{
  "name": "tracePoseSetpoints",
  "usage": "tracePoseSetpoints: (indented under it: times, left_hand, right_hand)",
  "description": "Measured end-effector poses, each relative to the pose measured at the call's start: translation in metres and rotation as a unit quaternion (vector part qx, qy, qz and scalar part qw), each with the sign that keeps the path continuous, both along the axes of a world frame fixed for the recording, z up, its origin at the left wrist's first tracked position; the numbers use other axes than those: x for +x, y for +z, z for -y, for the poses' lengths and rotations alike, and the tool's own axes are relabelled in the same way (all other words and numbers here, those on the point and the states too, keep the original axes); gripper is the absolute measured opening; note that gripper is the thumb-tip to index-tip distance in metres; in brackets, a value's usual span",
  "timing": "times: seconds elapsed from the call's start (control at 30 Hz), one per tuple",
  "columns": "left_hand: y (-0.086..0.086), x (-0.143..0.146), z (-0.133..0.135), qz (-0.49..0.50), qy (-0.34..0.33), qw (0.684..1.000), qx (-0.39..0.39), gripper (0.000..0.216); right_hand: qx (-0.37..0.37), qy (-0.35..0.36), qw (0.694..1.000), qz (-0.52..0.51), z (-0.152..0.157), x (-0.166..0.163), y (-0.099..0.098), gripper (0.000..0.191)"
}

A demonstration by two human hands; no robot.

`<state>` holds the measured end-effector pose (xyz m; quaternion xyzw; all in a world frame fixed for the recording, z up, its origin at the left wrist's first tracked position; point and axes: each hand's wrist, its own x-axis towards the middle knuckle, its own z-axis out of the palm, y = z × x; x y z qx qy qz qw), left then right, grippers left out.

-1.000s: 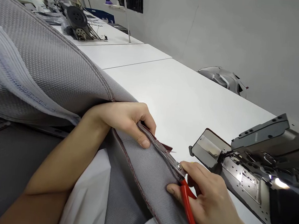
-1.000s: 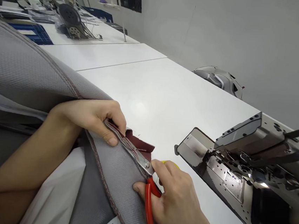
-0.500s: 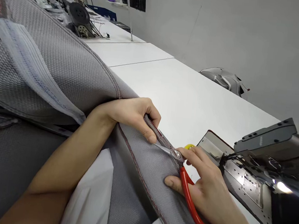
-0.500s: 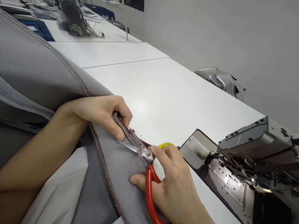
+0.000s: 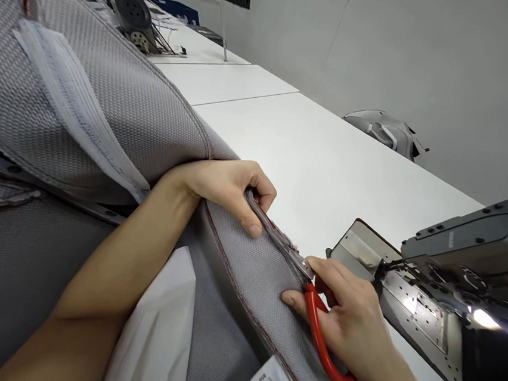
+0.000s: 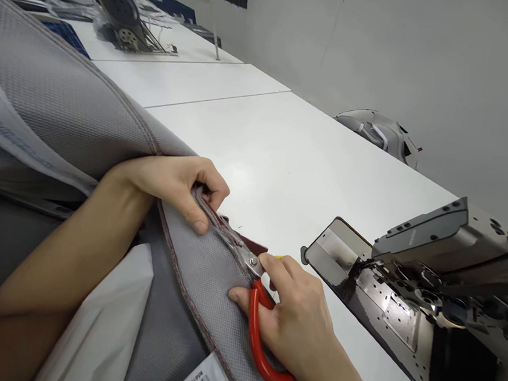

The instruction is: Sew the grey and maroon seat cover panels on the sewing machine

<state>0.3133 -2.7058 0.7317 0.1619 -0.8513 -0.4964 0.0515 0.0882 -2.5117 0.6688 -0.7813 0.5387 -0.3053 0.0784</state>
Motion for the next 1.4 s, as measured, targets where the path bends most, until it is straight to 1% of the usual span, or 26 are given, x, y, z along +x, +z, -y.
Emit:
tracePoseSetpoints:
  times: [0.07,0.13,0.17,0.2,0.27,0.37,0.53,0.6,0.67,0.83,0.93,1.0,1.1,1.2,1.23,1.3,1.4]
  left_hand:
    - [0.003,0.005,-0.001,-0.006,0.013,0.997,-0.074,0.029]
    - [0.007,0.01,-0.002,0.004,0.036,0.986,-0.161,0.033]
    - [0.008,0.012,-0.003,0.016,0.049,0.981,-0.189,0.031]
    - [0.009,0.013,-0.004,0.03,0.058,0.978,-0.2,0.028]
    - [0.009,0.014,-0.004,0.046,0.064,0.979,-0.188,0.025]
    - [0.006,0.013,-0.002,0.021,0.061,0.988,-0.143,0.03]
    - [-0.002,0.014,0.007,-0.033,0.083,0.996,-0.023,0.037]
    - [-0.005,0.016,0.01,-0.059,0.089,0.994,0.018,0.039]
    - [-0.007,0.018,0.012,-0.078,0.093,0.992,0.044,0.04]
    - [-0.008,0.02,0.013,-0.095,0.094,0.989,0.059,0.039]
    - [-0.008,0.019,0.013,-0.093,0.086,0.99,0.063,0.038]
    - [-0.008,0.018,0.012,-0.091,0.082,0.991,0.06,0.038]
    - [-0.008,0.017,0.012,-0.098,0.079,0.99,0.056,0.037]
    - [-0.008,0.017,0.012,-0.104,0.078,0.99,0.055,0.037]
    - [-0.009,0.018,0.012,-0.103,0.076,0.99,0.057,0.037]
    - [-0.01,0.018,0.013,-0.1,0.073,0.99,0.063,0.039]
    - [-0.011,0.018,0.013,-0.107,0.083,0.988,0.072,0.043]
  right_hand:
    - [-0.016,-0.001,1.0,-0.01,0.0,-0.003,-0.003,0.029]
    - [-0.021,-0.007,1.0,-0.014,0.0,-0.005,-0.007,0.028]
    - [-0.019,-0.009,1.0,-0.01,-0.001,-0.006,-0.009,0.027]
    - [-0.017,-0.01,1.0,-0.003,-0.001,-0.006,-0.011,0.027]
    - [-0.014,-0.008,1.0,0.01,-0.001,-0.006,-0.013,0.026]
    - [0.002,-0.015,1.0,0.005,0.003,-0.005,-0.011,0.029]
    - [0.081,-0.05,0.995,-0.028,0.025,0.004,0.007,0.046]
    - [0.105,-0.057,0.993,-0.023,0.033,0.008,0.013,0.047]
    - [0.118,-0.055,0.991,-0.01,0.037,0.011,0.015,0.046]
    - [0.106,-0.043,0.993,0.042,0.034,0.016,0.007,0.039]
    - [0.098,-0.049,0.993,0.047,0.031,0.018,0.005,0.036]
    - [0.105,-0.051,0.992,0.037,0.03,0.017,0.008,0.04]
    - [0.138,-0.053,0.989,0.025,0.029,0.01,0.015,0.038]
    - [0.169,-0.062,0.984,0.007,0.029,0.005,0.021,0.047]
    - [0.172,-0.065,0.983,0.001,0.03,0.005,0.022,0.05]
    - [0.174,-0.065,0.983,-0.004,0.032,0.008,0.023,0.051]
    - [0.152,-0.061,0.987,0.005,0.035,0.016,0.022,0.049]
